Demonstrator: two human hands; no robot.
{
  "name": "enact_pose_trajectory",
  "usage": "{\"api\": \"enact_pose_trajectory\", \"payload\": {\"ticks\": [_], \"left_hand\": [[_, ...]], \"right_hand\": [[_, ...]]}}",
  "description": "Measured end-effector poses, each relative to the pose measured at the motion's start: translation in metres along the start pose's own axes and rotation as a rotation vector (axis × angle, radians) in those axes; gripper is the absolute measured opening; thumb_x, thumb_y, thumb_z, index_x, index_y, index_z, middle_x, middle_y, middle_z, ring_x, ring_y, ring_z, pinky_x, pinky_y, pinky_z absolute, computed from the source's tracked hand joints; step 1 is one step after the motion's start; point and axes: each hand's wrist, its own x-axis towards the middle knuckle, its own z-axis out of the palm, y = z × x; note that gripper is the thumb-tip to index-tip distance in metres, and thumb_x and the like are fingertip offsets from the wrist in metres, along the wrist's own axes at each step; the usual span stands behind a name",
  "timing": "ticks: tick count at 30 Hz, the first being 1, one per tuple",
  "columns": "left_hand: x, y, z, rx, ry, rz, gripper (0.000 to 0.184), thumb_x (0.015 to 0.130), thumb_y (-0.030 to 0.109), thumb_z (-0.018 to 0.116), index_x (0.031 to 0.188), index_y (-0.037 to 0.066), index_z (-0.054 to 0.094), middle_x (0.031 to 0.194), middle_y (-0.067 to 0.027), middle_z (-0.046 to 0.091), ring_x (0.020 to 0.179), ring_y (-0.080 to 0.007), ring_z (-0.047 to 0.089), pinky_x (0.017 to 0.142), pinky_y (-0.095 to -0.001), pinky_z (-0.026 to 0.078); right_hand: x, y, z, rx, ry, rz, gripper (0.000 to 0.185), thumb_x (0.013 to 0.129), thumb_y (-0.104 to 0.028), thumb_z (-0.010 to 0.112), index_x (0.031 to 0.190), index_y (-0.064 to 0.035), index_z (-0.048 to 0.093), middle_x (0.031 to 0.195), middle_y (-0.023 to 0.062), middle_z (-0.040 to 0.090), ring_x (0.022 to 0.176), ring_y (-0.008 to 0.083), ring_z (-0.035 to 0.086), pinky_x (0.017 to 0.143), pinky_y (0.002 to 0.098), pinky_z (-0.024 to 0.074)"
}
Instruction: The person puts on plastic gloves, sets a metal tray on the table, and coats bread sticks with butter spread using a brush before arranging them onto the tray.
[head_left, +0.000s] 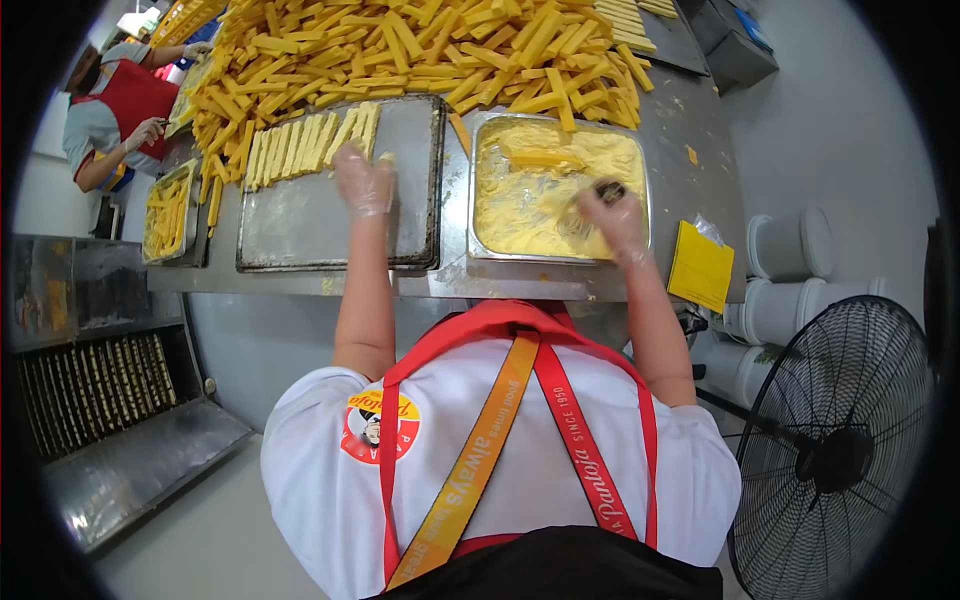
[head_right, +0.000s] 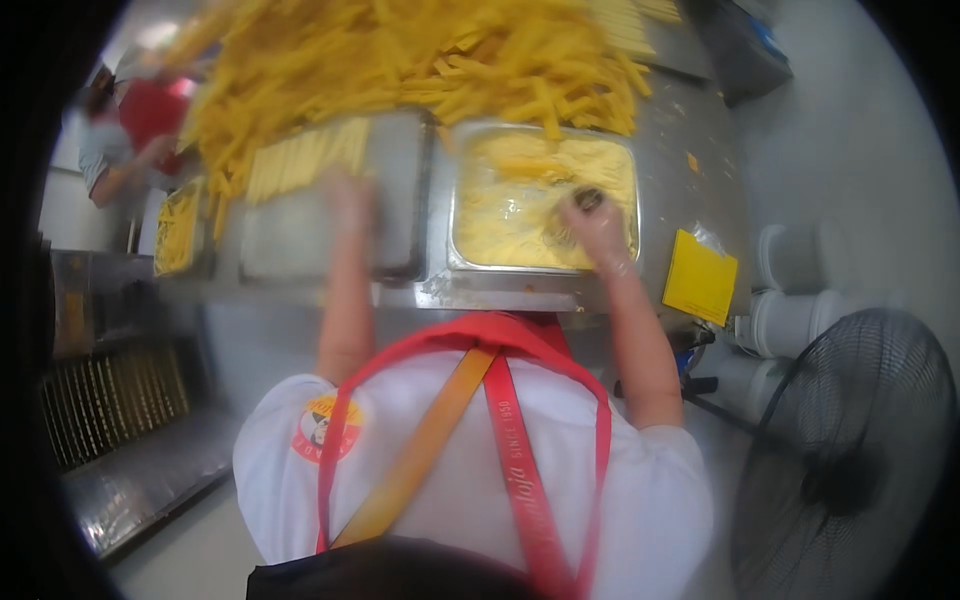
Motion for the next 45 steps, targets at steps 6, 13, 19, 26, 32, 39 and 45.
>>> {"api": "enact_pose_trajectory", "payload": {"ticks": [6,13,19,26,32,39,45], "left_hand": [[-0.03,0.152,-0.001,-0.1,-0.321,0.699,0.033,0.076,0.015,0.067,0.109,0.01,0.06,0.097,-0.0107,0.065,0.093,-0.0317,0.062,0.078,-0.0441,0.052],[-0.036,0.178,0.07,0.043,-0.438,0.779,0.016,0.079,0.011,0.06,0.095,0.009,0.062,0.088,-0.0127,0.067,0.088,-0.0331,0.066,0.073,-0.0434,0.054],[-0.03,0.158,0.038,-0.449,-0.58,0.608,0.022,0.076,0.012,0.066,0.097,0.006,0.065,0.087,-0.017,0.066,0.081,-0.0325,0.066,0.069,-0.0423,0.052],[-0.052,0.147,0.01,-0.5,-0.66,0.381,0.041,0.076,0.012,0.068,0.116,0.007,0.063,0.083,-0.0188,0.065,0.075,-0.0354,0.064,0.069,-0.0407,0.051],[-0.066,0.149,0.006,-0.524,-0.617,0.327,0.058,0.076,0.008,0.067,0.132,0.009,0.05,0.085,-0.0198,0.065,0.079,-0.038,0.064,0.072,-0.0435,0.051],[-0.069,0.148,0.009,-0.508,-0.581,0.382,0.059,0.076,0.007,0.068,0.132,0.01,0.048,0.085,-0.0206,0.065,0.081,-0.04,0.064,0.072,-0.0454,0.051],[-0.072,0.145,0.006,-0.522,-0.536,0.404,0.052,0.076,0.008,0.069,0.124,0.007,0.051,0.085,-0.0216,0.065,0.079,-0.0405,0.064,0.07,-0.0445,0.051]], "right_hand": [[0.009,-0.011,0.008,-0.399,0.071,-0.452,0.023,0.084,-0.02,0.072,0.093,-0.0013,0.065,0.078,0.0105,0.067,0.07,0.0165,0.064,0.064,0.033,0.0501],[0.052,-0.018,-0.032,-0.328,0.051,-0.062,0.018,0.08,-0.017,0.071,0.093,-0.0051,0.066,0.074,0.0097,0.061,0.072,0.0211,0.061,0.068,0.031,0.0501],[0.013,-0.048,-0.06,-0.502,-0.512,-0.18,0.025,0.077,-0.018,0.077,0.091,-0.0035,0.062,0.082,0.0124,0.062,0.075,0.0247,0.06,0.07,0.0351,0.0482],[0.043,-0.012,-0.029,-0.135,-0.051,-0.258,0.022,0.082,-0.012,0.073,0.099,-0.0016,0.065,0.088,0.0103,0.068,0.08,0.0201,0.065,0.072,0.0328,0.0512],[0.016,-0.027,0.006,0.484,-0.017,0.001,0.022,0.085,-0.01,0.074,0.099,0.0039,0.064,0.087,0.0084,0.066,0.073,0.0163,0.067,0.065,0.0297,0.0581],[0.009,-0.04,0.011,0.418,0.019,-0.083,0.019,0.085,-0.01,0.073,0.094,0.0044,0.064,0.083,0.0071,0.067,0.066,0.0166,0.067,0.063,0.0293,0.0571],[0.032,-0.014,0.0,0.095,0.088,0.033,0.021,0.081,-0.014,0.072,0.089,0.0053,0.065,0.076,0.0039,0.066,0.066,0.0133,0.061,0.062,0.0299,0.0496]]}}
